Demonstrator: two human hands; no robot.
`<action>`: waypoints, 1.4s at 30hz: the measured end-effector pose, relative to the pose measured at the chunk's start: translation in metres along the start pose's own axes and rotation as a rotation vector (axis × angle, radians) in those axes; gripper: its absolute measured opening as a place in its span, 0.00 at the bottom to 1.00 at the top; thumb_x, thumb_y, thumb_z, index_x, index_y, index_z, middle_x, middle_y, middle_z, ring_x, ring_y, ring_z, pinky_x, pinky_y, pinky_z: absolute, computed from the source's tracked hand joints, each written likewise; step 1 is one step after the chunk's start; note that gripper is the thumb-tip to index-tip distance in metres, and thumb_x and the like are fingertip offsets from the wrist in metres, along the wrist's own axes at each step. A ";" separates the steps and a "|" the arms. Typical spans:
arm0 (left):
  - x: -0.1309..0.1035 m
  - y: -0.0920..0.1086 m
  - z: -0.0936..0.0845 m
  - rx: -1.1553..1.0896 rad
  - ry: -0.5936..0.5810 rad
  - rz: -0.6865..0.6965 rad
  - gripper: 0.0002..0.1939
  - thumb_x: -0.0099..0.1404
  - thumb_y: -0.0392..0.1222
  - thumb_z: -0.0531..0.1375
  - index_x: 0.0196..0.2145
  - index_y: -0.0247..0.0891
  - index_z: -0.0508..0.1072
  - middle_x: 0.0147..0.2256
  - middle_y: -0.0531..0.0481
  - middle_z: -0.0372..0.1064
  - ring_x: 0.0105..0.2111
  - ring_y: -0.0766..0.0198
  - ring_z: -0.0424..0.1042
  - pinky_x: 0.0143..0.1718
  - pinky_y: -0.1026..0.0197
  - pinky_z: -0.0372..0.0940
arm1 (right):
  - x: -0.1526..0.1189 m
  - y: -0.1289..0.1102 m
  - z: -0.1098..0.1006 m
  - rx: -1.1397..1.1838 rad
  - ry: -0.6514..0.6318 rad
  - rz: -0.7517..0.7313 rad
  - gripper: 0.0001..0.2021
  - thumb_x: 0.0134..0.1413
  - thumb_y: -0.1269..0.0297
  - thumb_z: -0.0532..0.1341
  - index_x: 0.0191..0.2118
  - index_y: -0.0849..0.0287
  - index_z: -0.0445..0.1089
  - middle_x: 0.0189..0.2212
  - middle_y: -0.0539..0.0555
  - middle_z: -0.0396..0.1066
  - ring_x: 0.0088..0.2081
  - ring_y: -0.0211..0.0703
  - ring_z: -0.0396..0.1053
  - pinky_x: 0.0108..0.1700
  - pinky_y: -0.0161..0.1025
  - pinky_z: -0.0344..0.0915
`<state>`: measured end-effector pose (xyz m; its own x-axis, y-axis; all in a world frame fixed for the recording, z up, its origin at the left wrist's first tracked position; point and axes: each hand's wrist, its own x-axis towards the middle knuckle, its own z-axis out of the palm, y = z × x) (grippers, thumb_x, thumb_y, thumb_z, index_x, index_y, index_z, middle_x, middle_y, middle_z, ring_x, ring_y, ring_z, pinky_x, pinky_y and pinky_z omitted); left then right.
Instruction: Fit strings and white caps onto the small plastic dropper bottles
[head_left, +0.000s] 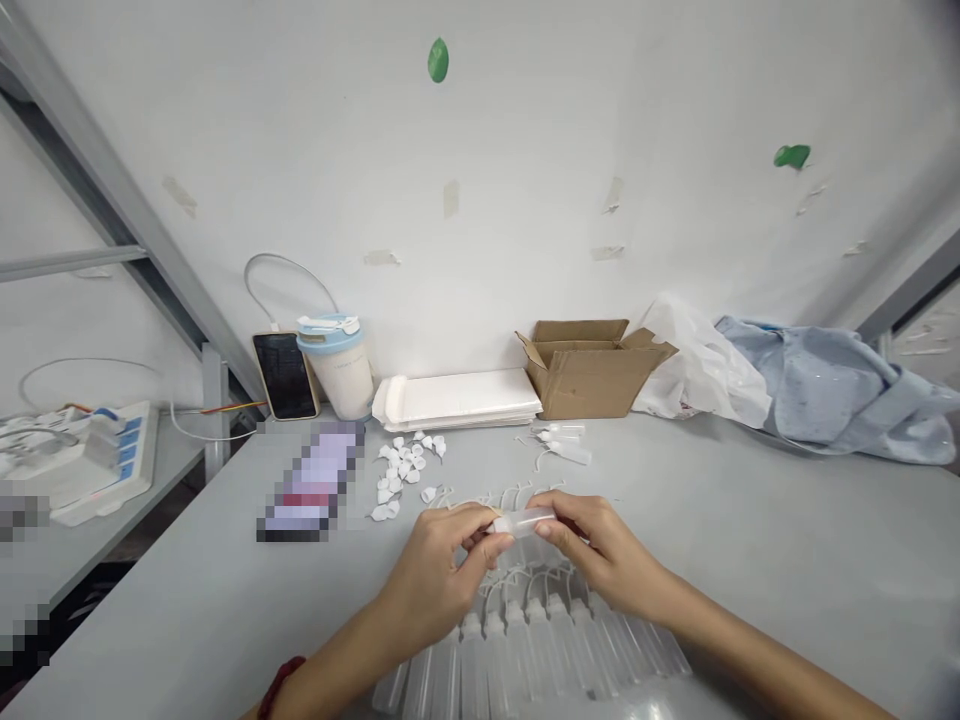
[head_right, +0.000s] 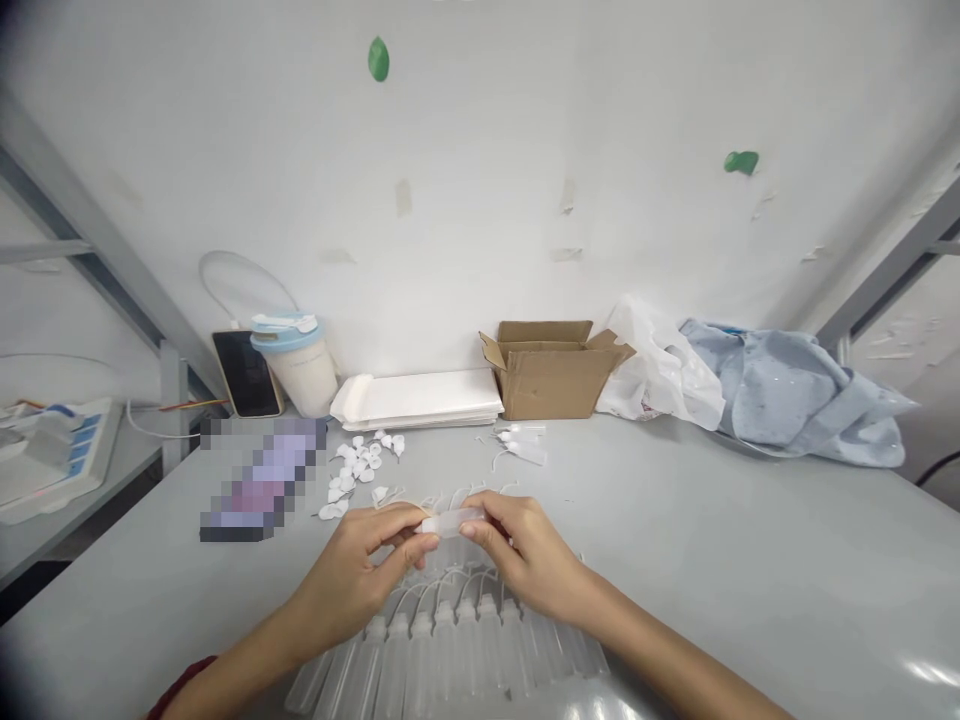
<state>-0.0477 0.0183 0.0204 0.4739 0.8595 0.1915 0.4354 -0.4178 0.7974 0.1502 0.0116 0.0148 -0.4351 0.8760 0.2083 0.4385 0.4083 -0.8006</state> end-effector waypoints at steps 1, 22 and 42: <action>-0.001 0.000 0.000 0.021 0.012 0.027 0.11 0.64 0.40 0.53 0.26 0.36 0.70 0.22 0.53 0.66 0.24 0.66 0.65 0.30 0.64 0.58 | 0.000 0.000 0.000 0.015 -0.002 0.013 0.15 0.63 0.58 0.48 0.34 0.60 0.67 0.23 0.48 0.63 0.24 0.35 0.57 0.27 0.32 0.53; -0.002 0.001 0.000 -0.121 -0.074 -0.078 0.19 0.66 0.45 0.50 0.20 0.35 0.67 0.20 0.52 0.64 0.22 0.67 0.65 0.25 0.66 0.58 | -0.003 -0.003 0.000 -0.009 0.028 -0.015 0.13 0.63 0.58 0.47 0.36 0.59 0.65 0.26 0.50 0.64 0.27 0.38 0.60 0.31 0.34 0.57; 0.011 -0.015 -0.032 0.310 0.071 -0.142 0.09 0.62 0.38 0.52 0.31 0.38 0.71 0.31 0.50 0.72 0.30 0.60 0.69 0.30 0.62 0.61 | 0.013 0.018 -0.016 0.268 0.351 0.237 0.18 0.59 0.50 0.51 0.31 0.61 0.64 0.20 0.47 0.62 0.20 0.34 0.58 0.25 0.33 0.57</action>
<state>-0.0732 0.0430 0.0289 0.3424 0.9292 0.1392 0.7103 -0.3530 0.6090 0.1650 0.0342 0.0118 -0.0364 0.9891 0.1426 0.2560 0.1472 -0.9554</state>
